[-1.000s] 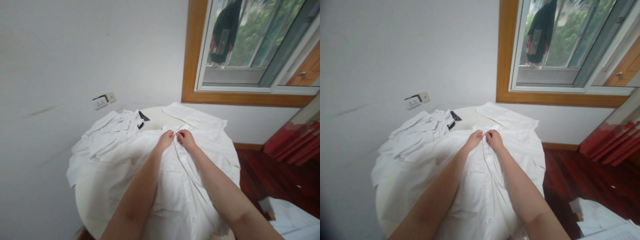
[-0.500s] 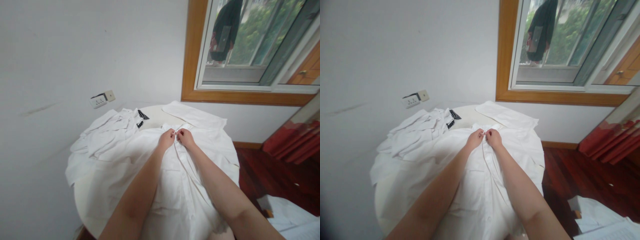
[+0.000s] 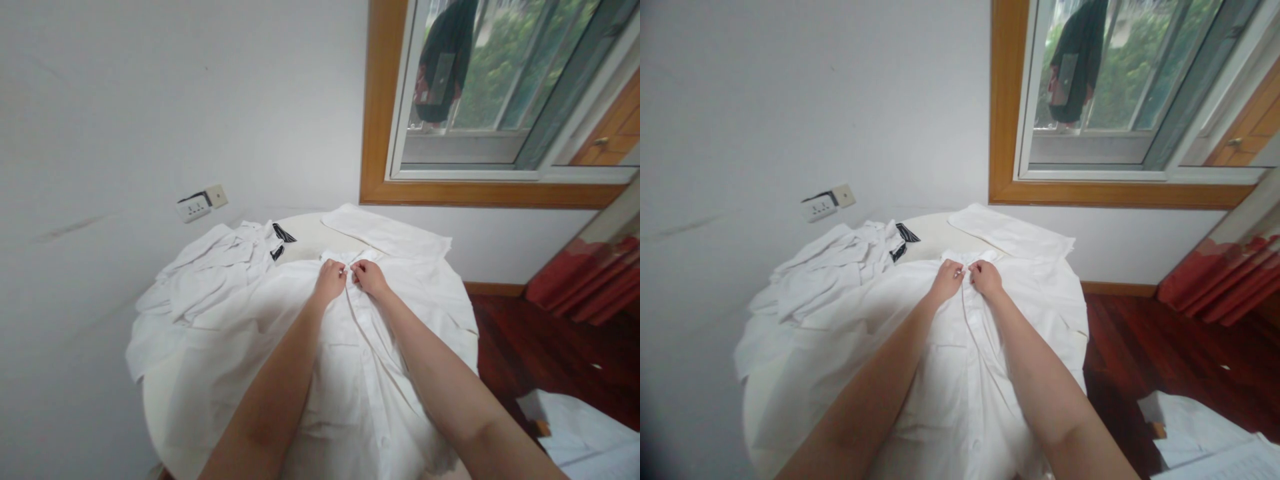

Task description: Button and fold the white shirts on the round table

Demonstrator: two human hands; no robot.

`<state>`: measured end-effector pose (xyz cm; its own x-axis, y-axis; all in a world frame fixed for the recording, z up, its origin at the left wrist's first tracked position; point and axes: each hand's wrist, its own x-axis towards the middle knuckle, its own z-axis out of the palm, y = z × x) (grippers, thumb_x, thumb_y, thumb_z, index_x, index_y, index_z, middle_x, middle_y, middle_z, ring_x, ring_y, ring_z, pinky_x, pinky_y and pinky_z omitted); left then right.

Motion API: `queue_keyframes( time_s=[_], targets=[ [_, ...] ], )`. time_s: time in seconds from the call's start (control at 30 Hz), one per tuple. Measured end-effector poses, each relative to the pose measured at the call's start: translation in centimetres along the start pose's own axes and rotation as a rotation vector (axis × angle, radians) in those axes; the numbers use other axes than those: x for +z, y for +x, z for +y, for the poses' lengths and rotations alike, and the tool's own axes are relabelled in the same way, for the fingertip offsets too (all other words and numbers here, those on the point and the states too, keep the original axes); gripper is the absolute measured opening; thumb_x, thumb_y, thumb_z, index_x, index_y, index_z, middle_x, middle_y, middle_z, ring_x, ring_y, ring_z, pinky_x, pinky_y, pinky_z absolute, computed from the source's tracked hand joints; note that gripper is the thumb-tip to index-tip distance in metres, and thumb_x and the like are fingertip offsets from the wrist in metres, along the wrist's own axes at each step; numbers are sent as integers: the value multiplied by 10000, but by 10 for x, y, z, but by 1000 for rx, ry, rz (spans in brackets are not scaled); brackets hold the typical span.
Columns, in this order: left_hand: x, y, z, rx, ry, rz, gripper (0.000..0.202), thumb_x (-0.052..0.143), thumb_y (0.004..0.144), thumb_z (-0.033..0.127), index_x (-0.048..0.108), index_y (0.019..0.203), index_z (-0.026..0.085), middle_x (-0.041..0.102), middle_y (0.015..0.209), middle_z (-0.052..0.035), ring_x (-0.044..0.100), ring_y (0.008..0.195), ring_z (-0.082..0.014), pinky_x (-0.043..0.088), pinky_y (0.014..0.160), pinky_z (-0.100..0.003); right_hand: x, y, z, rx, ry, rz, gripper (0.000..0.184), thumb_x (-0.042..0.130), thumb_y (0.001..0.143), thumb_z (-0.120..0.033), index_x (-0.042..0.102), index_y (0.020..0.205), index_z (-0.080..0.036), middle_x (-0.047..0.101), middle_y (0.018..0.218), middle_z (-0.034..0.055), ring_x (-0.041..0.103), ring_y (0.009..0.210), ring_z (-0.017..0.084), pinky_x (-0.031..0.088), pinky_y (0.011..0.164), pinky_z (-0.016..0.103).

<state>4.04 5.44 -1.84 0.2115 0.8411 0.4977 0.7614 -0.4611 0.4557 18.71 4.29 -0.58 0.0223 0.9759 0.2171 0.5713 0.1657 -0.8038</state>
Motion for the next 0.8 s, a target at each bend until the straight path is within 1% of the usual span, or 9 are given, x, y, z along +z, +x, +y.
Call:
queue_keyframes(
  time_s=[0.17, 0.37, 0.47, 0.57, 0.7, 0.8],
  targets=[
    [-1, 1, -1, -12, -77, 22, 111, 596, 792, 134, 640, 888, 168, 575, 858, -53, 568, 860, -179, 480, 875, -347, 2, 1, 6, -6, 127, -3, 179, 510, 838, -299, 619, 757, -182, 615, 561, -22, 553, 484, 107, 385, 500, 200],
    [0, 3, -4, -83, -241, 44, 103, 599, 812, 180, 658, 893, 159, 586, 897, -47, 593, 830, -141, 501, 860, -305, 0, 0, 7, -30, 299, -30, 250, 490, 833, -390, 599, 772, -174, 560, 533, -34, 524, 432, 104, 379, 436, 200],
    [-1, 4, -4, -105, -295, 46, 114, 593, 822, 205, 669, 895, 160, 596, 912, -47, 602, 807, -131, 511, 846, -294, -1, -1, 6, -35, 309, -51, 261, 485, 829, -401, 608, 813, -172, 583, 563, -23, 535, 446, 106, 389, 431, 199],
    [-1, 4, -2, -115, -288, 43, 113, 601, 811, 204, 677, 885, 165, 609, 908, -45, 606, 799, -131, 515, 847, -291, -1, -1, 6, -25, 304, -72, 247, 500, 816, -388, 614, 849, -172, 613, 600, -12, 550, 467, 108, 403, 437, 198],
    [-1, 4, 0, -147, -266, 44, 105, 619, 785, 188, 679, 865, 157, 614, 903, -46, 610, 774, -129, 522, 834, -288, 0, 0, 9, -19, 301, -88, 234, 510, 797, -352, 615, 890, -165, 609, 579, -16, 541, 459, 109, 401, 434, 199],
    [1, 3, 0, -158, -268, 47, 127, 658, 766, 223, 676, 868, 149, 610, 919, -52, 611, 745, -125, 528, 806, -286, 1, 2, 12, -24, 283, -88, 242, 494, 794, -315, 618, 934, -161, 610, 568, -21, 528, 447, 102, 394, 434, 194]
  ],
)
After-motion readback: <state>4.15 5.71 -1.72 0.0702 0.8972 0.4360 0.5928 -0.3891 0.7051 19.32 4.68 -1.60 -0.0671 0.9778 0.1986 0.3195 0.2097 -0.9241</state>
